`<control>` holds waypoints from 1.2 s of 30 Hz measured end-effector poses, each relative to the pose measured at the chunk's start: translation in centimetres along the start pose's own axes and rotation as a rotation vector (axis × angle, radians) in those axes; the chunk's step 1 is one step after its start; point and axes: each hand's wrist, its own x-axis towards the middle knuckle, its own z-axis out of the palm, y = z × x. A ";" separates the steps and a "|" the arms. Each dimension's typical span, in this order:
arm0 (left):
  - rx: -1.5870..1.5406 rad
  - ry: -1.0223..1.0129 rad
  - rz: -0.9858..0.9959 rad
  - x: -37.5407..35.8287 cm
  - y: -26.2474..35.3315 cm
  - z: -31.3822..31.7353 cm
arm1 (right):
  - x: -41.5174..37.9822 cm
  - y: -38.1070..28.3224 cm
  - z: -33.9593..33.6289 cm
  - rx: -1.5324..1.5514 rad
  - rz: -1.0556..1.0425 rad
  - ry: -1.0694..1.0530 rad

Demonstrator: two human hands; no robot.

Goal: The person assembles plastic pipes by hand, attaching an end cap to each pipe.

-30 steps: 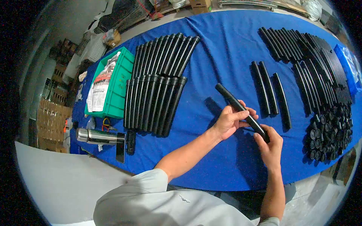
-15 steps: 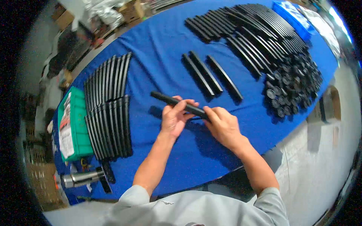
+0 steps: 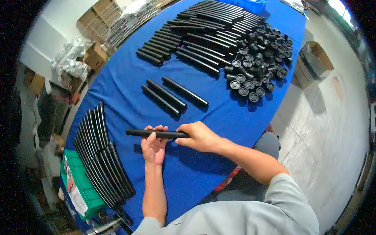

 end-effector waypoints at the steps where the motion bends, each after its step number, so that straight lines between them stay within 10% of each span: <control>1: -0.007 0.020 0.000 0.1 -0.1 0.2 | 0.1 1.4 1.5 -0.153 -0.277 0.253; 3: 0.050 0.031 -0.024 0.1 0.1 -0.1 | -0.1 1.4 2.1 -0.439 -0.337 0.314; 9: 0.026 -0.076 -0.035 0.0 0.5 -0.8 | -0.3 -2.1 -1.1 0.259 0.285 -0.144; 11: 0.051 0.014 -0.031 0.3 0.2 -0.4 | 0.0 1.9 2.2 -0.262 -0.257 0.242; 13: 0.057 0.017 -0.019 0.4 0.1 -0.7 | -0.5 1.1 1.9 -0.528 -0.278 0.151; 19: -0.018 -0.056 -0.014 0.3 0.4 -1.5 | -0.2 0.4 -0.1 0.026 -0.014 -0.032; 23: 0.014 -0.063 -0.027 0.5 0.4 -1.4 | -0.6 1.3 1.6 -0.518 -0.395 0.231; 28: 0.037 -0.123 -0.008 0.2 0.4 -1.1 | -0.1 0.4 0.2 0.044 -0.029 -0.040; 32: 0.073 -0.011 -0.010 0.4 0.1 -0.8 | -0.3 1.1 1.6 -0.429 -0.391 0.310; 36: 0.083 -0.068 -0.006 0.1 0.5 -1.2 | -0.3 0.6 1.2 -0.131 -0.134 0.135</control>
